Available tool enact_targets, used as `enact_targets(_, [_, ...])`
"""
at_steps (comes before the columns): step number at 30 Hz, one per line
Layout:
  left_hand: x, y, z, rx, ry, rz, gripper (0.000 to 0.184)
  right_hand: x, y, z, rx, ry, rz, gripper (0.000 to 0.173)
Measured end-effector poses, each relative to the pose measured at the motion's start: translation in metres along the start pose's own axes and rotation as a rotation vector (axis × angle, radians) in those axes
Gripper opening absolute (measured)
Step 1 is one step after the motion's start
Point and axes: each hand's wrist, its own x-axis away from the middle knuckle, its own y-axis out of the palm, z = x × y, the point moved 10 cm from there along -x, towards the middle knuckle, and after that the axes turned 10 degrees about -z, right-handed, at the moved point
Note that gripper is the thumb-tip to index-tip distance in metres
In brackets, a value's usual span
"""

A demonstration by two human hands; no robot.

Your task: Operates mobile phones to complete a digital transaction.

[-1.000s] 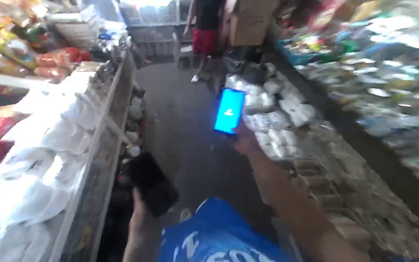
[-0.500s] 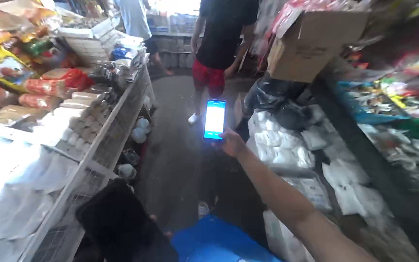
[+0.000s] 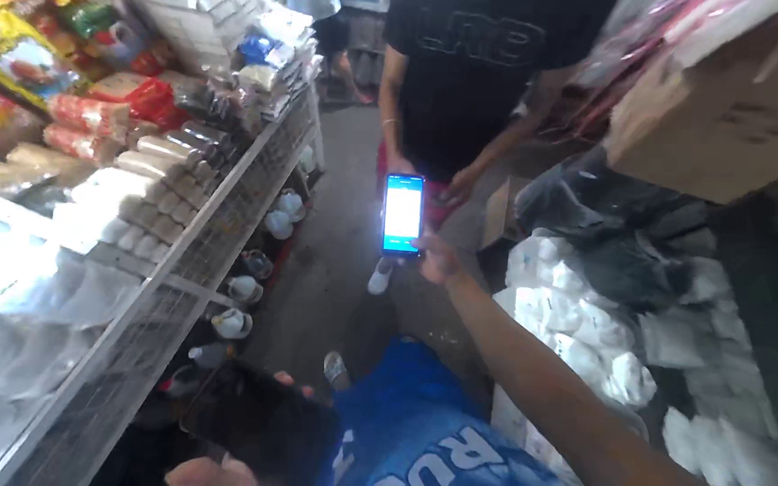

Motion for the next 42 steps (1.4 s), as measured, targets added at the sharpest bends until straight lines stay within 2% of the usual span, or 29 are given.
enact_targets(4, [0.0, 0.008, -0.005, -0.15, 0.218, 0.106, 0.094, -0.013, -0.008, -0.002, -0.037, 0.029, -0.142, 0.08])
enact_targets(7, [0.024, 0.023, -0.034, -0.175, 0.393, 0.232, 0.092, -0.017, -0.008, 0.007, -0.052, 0.133, -0.261, 0.073])
enact_targets(11, [0.054, 0.043, -0.086, -0.143, 0.557, 0.463, 0.093, -0.024, 0.007, 0.015, -0.073, 0.219, -0.469, 0.08])
enact_targets(15, [0.096, 0.061, -0.117, -0.107, 0.651, 0.727, 0.098, -0.03, 0.041, 0.03, -0.132, 0.278, -0.619, 0.087])
enact_targets(17, [0.109, 0.074, -0.116, -0.106, 0.727, 0.743, 0.098, -0.028, 0.061, 0.034, -0.064, 0.288, -0.667, 0.085])
enact_targets(18, [0.113, 0.078, -0.114, -0.094, 0.767, 0.741, 0.099, -0.027, 0.068, 0.031, -0.02, 0.283, -0.67, 0.075])
enact_targets(20, [0.127, 0.085, -0.109, -0.067, 0.841, 0.799, 0.101, -0.027, 0.081, 0.027, 0.084, 0.259, -0.657, 0.046])
enact_targets(21, [0.138, 0.089, -0.106, -0.039, 0.876, 0.842, 0.102, -0.025, 0.096, 0.029, 0.139, 0.241, -0.708, 0.041])
enact_targets(24, [0.175, 0.09, -0.094, 0.027, 0.961, 0.883, 0.112, -0.014, 0.159, 0.043, 0.107, 0.219, -1.012, 0.057])
enact_targets(26, [0.203, 0.088, -0.086, 0.031, 0.992, 0.908, 0.12, -0.011, 0.183, 0.053, 0.081, 0.244, -0.981, 0.066])
enact_targets(30, [0.279, 0.087, -0.076, 0.071, 1.057, 0.99, 0.124, 0.0, 0.212, 0.08, 0.323, 0.238, -0.685, 0.068])
enact_targets(32, [0.32, 0.086, -0.071, 0.073, 1.096, 0.953, 0.121, 0.014, 0.221, 0.094, 0.442, 0.258, -0.521, 0.067])
enact_targets(34, [0.362, 0.086, -0.062, 0.051, 1.126, 0.905, 0.117, 0.04, 0.23, 0.107, 0.51, 0.244, -0.376, 0.066])
enact_targets(36, [0.407, 0.088, -0.053, 0.02, 1.13, 0.89, 0.114, 0.09, 0.253, 0.132, 0.53, 0.236, -0.381, 0.053])
enact_targets(37, [0.429, 0.09, -0.048, 0.016, 1.126, 0.907, 0.113, 0.127, 0.28, 0.149, 0.525, 0.257, -0.508, 0.044])
enact_targets(39, [0.473, 0.093, -0.04, 0.01, 1.113, 0.964, 0.111, 0.226, 0.359, 0.19, 0.465, 0.374, -0.91, 0.032])
enact_targets(40, [0.496, 0.095, -0.036, -0.004, 1.098, 1.006, 0.111, 0.281, 0.401, 0.212, 0.446, 0.457, -1.103, 0.034])
enact_targets(42, [0.537, 0.101, -0.028, -0.006, 1.089, 1.076, 0.111, 0.387, 0.474, 0.247, 0.455, 0.614, -1.448, 0.054])
